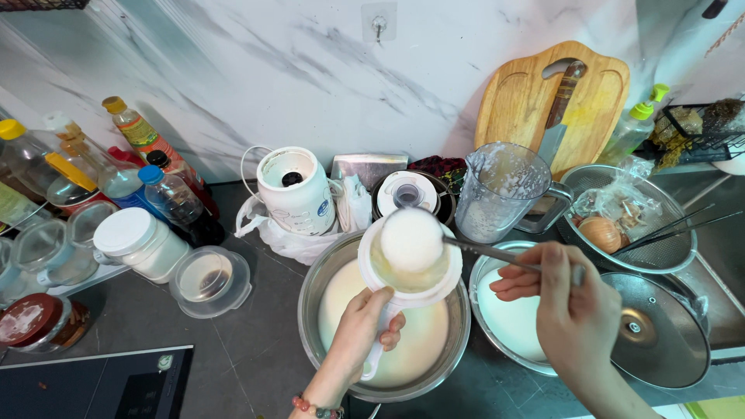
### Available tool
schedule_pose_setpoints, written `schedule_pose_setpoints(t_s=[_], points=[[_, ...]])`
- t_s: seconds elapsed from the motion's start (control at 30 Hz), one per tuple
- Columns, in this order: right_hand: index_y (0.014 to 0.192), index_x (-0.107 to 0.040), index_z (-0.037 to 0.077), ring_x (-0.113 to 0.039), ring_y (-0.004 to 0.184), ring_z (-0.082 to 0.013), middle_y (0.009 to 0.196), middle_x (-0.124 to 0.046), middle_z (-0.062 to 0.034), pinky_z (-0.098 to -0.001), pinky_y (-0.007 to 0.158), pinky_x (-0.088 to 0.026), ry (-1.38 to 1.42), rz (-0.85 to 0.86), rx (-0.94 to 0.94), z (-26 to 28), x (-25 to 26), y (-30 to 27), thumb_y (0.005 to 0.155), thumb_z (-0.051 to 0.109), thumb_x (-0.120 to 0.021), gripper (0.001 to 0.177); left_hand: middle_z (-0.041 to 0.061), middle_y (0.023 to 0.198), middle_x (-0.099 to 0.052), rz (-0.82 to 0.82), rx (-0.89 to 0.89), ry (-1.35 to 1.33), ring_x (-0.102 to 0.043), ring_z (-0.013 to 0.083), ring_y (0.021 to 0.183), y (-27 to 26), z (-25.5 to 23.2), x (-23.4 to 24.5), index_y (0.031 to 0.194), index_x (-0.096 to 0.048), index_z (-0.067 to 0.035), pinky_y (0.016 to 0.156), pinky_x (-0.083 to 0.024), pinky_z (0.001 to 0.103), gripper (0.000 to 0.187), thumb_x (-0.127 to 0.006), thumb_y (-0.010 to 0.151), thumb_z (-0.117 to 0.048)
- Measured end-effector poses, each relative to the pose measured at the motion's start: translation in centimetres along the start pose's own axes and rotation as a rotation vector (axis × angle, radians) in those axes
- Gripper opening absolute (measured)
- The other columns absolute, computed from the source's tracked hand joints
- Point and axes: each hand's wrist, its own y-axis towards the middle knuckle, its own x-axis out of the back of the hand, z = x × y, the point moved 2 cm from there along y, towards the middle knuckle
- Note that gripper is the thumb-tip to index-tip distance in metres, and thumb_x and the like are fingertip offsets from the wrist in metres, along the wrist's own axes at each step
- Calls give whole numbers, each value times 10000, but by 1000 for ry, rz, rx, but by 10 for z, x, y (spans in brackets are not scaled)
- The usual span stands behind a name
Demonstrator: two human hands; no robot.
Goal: The person scoops a white liquid from a large metal bowl into a small plastic container using a ladle, then stirs the contents inside the container. The person repeats this scooping and stirring process multiple times.
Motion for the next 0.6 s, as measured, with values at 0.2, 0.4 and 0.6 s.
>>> schedule_pose_setpoints(t_s=[0.2,0.4,0.6], points=[[977,-682,47,-812,710,-52,893,-807,1,-126,612,-530,-235,148,575,-2,15,-15,1093,146,-331,382,131,597,-411,-19,-17,-3,-267,152,450,-1,-3,-2,938,-458,-30,467,-175,292,161,-542,992,-156],[1067,-660,-8,-812,880,-173,947,-801,-37,-250,759,-616,-298,166,939,-6,17,-21,1026,176,-418,307,132,599,-447,-33,-26,19,-293,154,445,10,10,9,916,-447,-35,453,-189,293,203,-540,1027,-176],[1128,-669,-23,-808,1014,-200,1103,-785,-137,-254,939,-635,-336,207,998,15,26,-28,986,198,-465,333,134,603,-440,-39,-25,30,-283,156,453,12,10,12,917,-448,-23,451,-189,286,202,-532,1020,-175]])
